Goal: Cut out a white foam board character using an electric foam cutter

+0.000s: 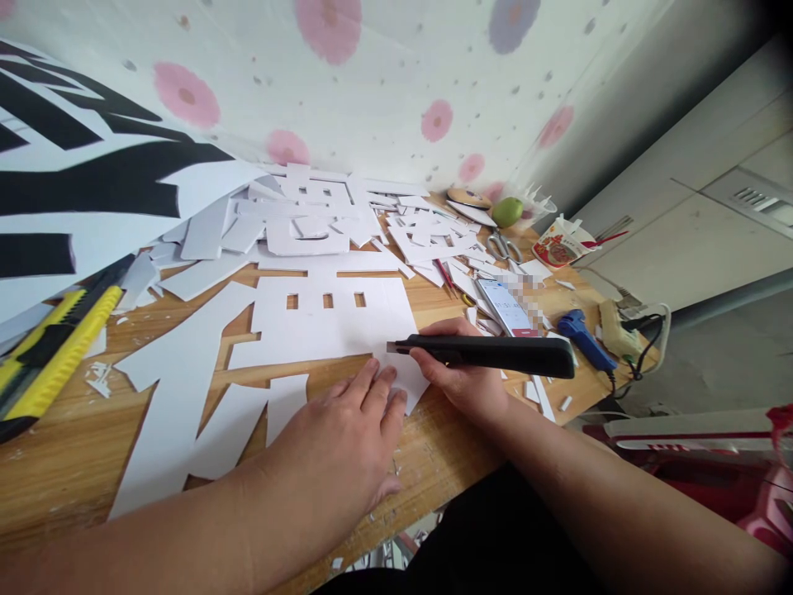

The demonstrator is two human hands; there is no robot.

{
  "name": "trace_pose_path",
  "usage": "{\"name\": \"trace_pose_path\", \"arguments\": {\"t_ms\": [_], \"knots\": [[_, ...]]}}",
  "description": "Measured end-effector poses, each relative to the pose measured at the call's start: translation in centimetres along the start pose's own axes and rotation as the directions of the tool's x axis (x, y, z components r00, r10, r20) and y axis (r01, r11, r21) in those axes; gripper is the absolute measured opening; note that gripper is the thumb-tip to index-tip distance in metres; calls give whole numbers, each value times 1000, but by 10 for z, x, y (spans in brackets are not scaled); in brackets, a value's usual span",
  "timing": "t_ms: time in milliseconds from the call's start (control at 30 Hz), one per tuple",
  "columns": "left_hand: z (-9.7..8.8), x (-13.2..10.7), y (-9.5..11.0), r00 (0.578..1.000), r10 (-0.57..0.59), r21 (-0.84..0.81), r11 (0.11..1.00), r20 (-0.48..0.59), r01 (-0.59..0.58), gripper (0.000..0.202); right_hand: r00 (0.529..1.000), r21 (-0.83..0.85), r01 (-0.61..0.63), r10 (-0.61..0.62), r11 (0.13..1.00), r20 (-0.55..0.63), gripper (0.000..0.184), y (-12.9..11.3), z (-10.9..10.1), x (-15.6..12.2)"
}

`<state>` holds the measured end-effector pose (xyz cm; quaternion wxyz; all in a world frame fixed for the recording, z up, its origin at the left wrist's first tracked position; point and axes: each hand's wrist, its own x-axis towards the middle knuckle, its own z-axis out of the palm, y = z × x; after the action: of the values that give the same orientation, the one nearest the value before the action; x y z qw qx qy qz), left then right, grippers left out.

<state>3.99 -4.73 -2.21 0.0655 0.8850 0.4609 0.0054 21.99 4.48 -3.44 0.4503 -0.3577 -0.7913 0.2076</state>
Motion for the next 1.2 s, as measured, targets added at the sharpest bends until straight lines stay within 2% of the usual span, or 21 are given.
{"name": "trace_pose_path", "arguments": {"t_ms": [167, 433, 600, 833, 1200], "knots": [[-1, 1, -1, 999, -9, 5, 1000, 32, 9, 79, 1000, -17, -15, 15, 1000, 10, 14, 1, 0, 0], [-2, 2, -1, 1000, 5, 37, 999, 14, -5, 80, 997, -10, -58, 58, 998, 41, 15, -1, -2, 0], [2, -1, -4, 996, 34, 47, 998, -81, -30, 79, 991, -76, -68, 76, 995, 107, 17, 0, -7, -1], [7, -3, -8, 978, 45, 66, 997, -203, -32, 79, 990, -106, -80, 91, 991, 108, 17, 1, -11, -6], [2, -1, -6, 994, 24, 74, 997, -104, -17, 78, 988, -126, -114, 126, 985, 94, 16, -2, -13, -10]]}}
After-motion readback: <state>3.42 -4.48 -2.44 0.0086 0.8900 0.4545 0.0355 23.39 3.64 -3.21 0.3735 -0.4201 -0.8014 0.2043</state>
